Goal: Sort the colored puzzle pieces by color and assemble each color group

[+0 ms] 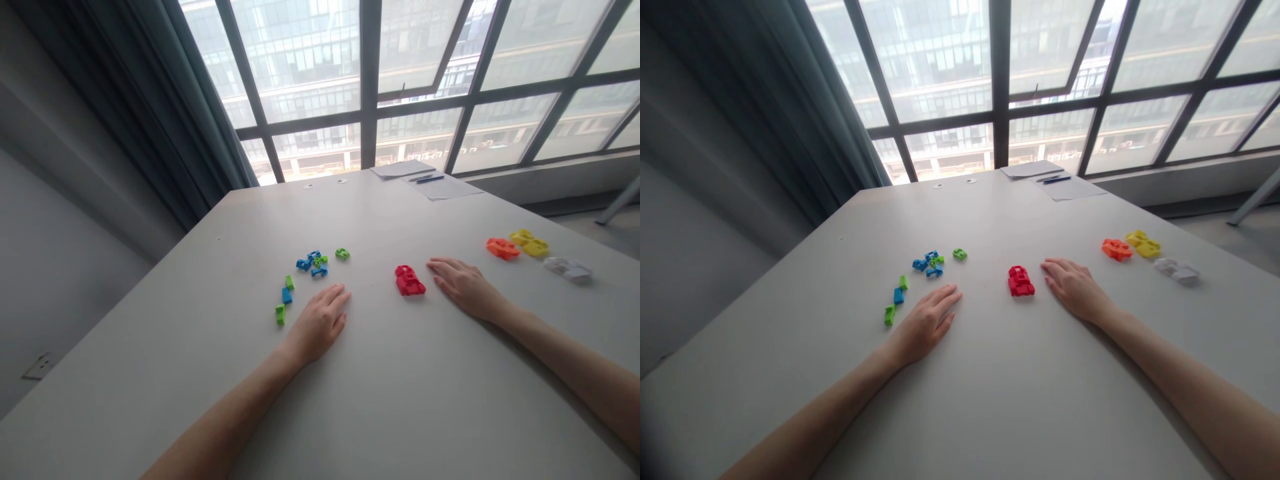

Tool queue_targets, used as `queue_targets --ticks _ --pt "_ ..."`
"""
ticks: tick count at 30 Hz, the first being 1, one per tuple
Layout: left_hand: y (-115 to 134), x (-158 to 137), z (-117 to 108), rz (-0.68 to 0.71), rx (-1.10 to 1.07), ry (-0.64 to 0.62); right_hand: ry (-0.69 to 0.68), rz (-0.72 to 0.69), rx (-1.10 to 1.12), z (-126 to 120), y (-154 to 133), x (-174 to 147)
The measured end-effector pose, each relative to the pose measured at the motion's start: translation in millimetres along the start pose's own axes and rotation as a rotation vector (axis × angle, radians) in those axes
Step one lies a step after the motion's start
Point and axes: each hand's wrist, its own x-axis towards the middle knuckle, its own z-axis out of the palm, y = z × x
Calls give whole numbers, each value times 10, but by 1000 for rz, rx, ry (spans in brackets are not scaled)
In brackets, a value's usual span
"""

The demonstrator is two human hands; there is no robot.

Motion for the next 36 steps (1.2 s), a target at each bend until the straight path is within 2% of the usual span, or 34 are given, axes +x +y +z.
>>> queue_targets --ticks 6,10,13,18,27,31,36 --pt "29 2 -8 -7 18 3 -43 89 190 -118 -35 60" --pt "40 8 -14 -7 11 15 -179 -18 298 -203 -151 115" --pt "42 7 -24 -14 16 1 -299 -111 278 -231 -238 194" --pt "36 5 -33 -18 13 -11 -414 -201 255 -256 -333 368" --pt "23 6 -19 -21 -12 6 -439 -215 209 -317 -425 492" --pt "26 6 -18 -20 -18 10 -455 -213 183 -391 -276 463" --pt "37 8 -18 -17 -22 24 -451 -150 89 -558 226 419"
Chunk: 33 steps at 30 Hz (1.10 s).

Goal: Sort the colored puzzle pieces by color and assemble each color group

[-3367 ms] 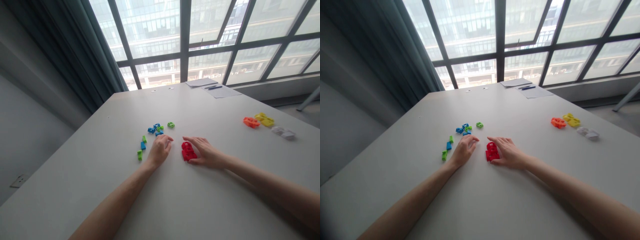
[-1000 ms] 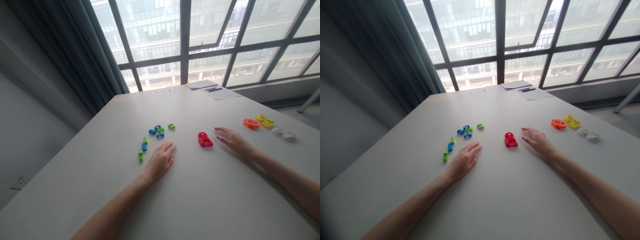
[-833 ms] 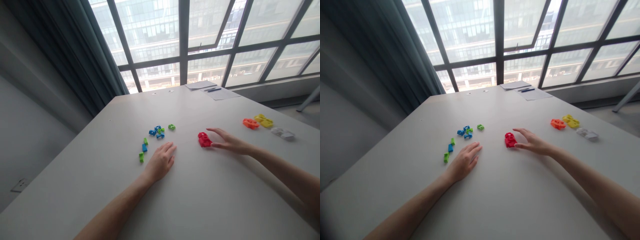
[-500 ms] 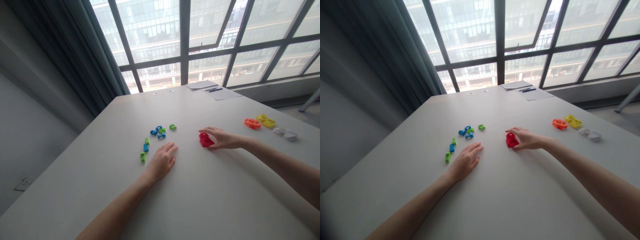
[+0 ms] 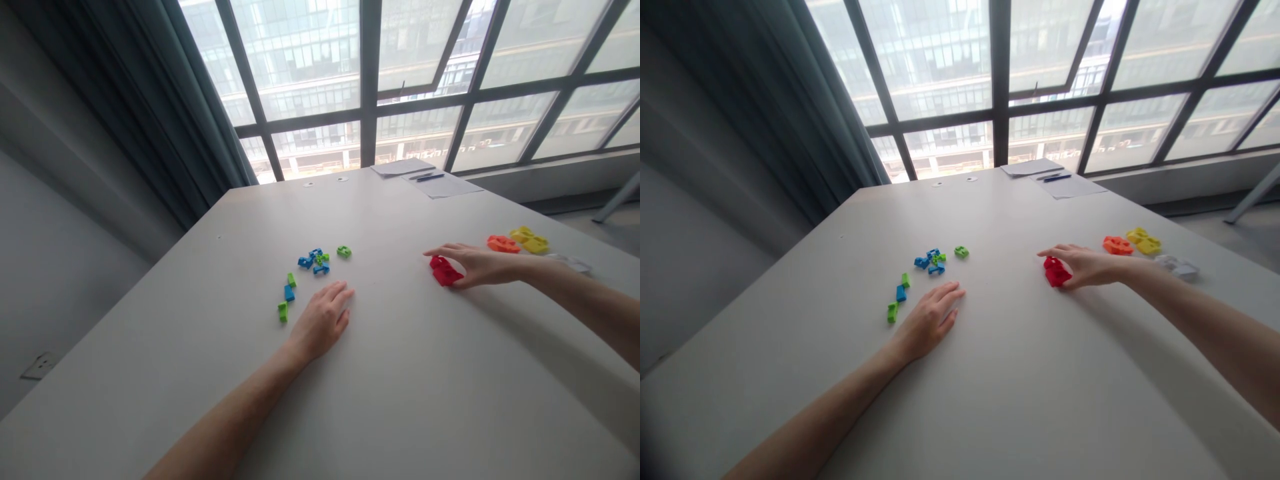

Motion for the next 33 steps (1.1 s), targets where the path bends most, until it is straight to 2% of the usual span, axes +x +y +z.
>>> queue_targets --ticks 4,8,14,24,27,29,31,33 --pt "10 -1 -10 -8 6 -15 16 103 -49 -147 415 -91" --pt "11 0 -13 -13 4 -16 47 169 23 -243 684 -68" --pt "7 -2 -13 -5 -1 -11 82 289 65 -332 865 7" --pt "18 -3 -27 -21 3 -43 67 259 68 -318 1092 -3" --pt "20 -3 -31 -19 4 -44 90 242 38 -338 1067 9" --pt "23 -1 -30 -24 2 -44 148 277 -39 -323 945 34" --pt "23 0 -26 -31 -5 -41 210 277 -139 -246 705 74" --pt "18 -2 -18 -33 -13 -30 222 145 -179 -88 354 123"
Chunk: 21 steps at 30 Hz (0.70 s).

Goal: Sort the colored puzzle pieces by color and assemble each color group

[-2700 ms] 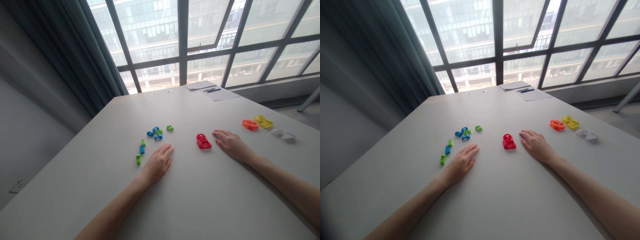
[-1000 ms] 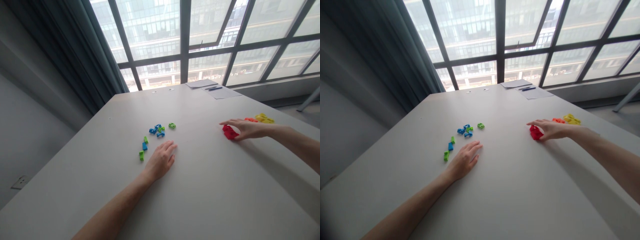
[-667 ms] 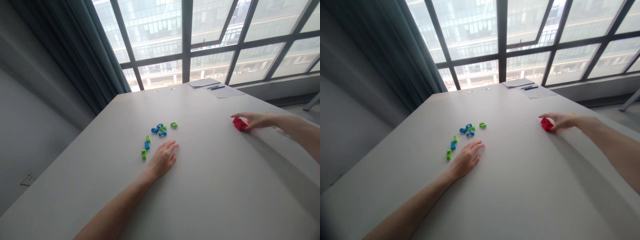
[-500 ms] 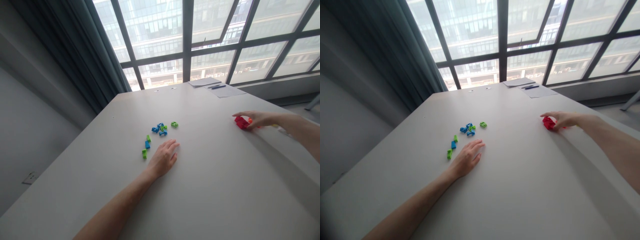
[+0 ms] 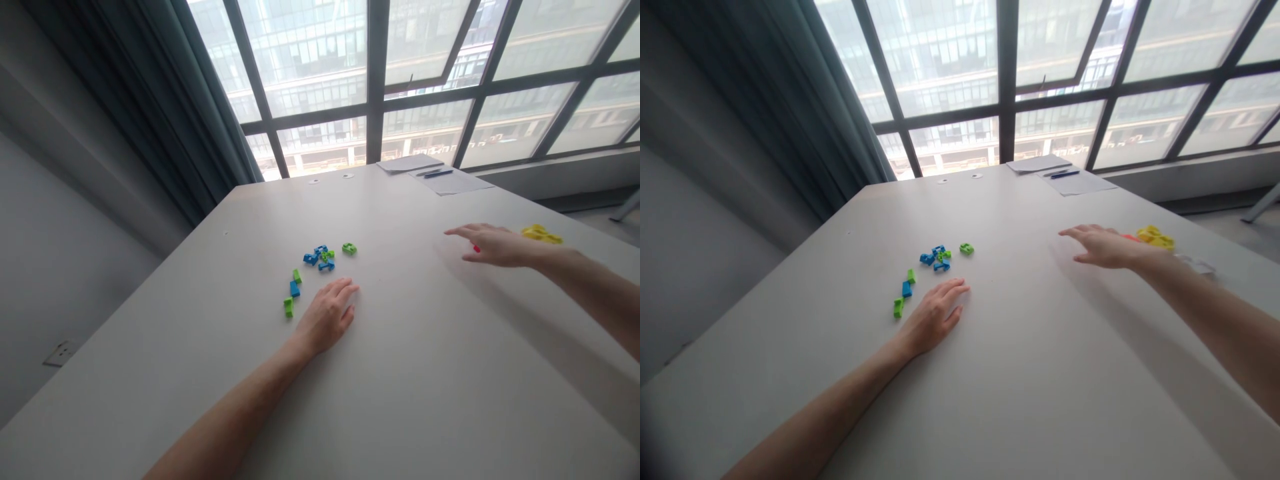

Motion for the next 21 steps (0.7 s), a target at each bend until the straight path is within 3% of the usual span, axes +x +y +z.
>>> queue_targets --ticks 4,7,11,16,21 --pt "-22 -12 20 15 -2 82 20 -233 83 325 -846 -96" --pt "-40 -21 35 7 28 138 105 -275 118 557 -1234 -143" --pt "-48 -22 44 10 53 132 158 -241 156 683 -1321 -154" --pt "-20 -34 28 3 79 165 159 -232 167 654 -1289 -163" --pt "-51 -31 15 -103 187 188 168 -239 182 644 -1312 -169"
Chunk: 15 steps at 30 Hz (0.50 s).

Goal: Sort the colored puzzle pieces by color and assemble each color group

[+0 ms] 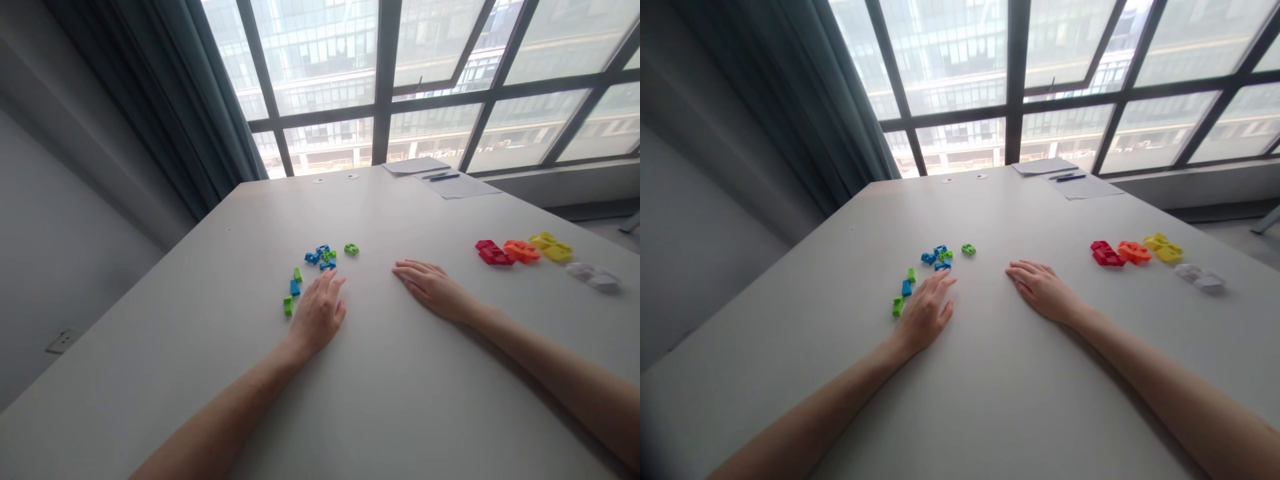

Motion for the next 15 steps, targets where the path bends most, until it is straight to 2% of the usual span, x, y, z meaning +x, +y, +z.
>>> queue_targets --ticks 8,12,15 --pt "-154 103 53 -106 18 -15 2 1 4 6 11 -1" --pt "-174 125 60 -146 -4 -69 3 -1 4 8 8 1" --pt "-158 126 39 -144 -7 -54 -1 6 10 6 4 2"
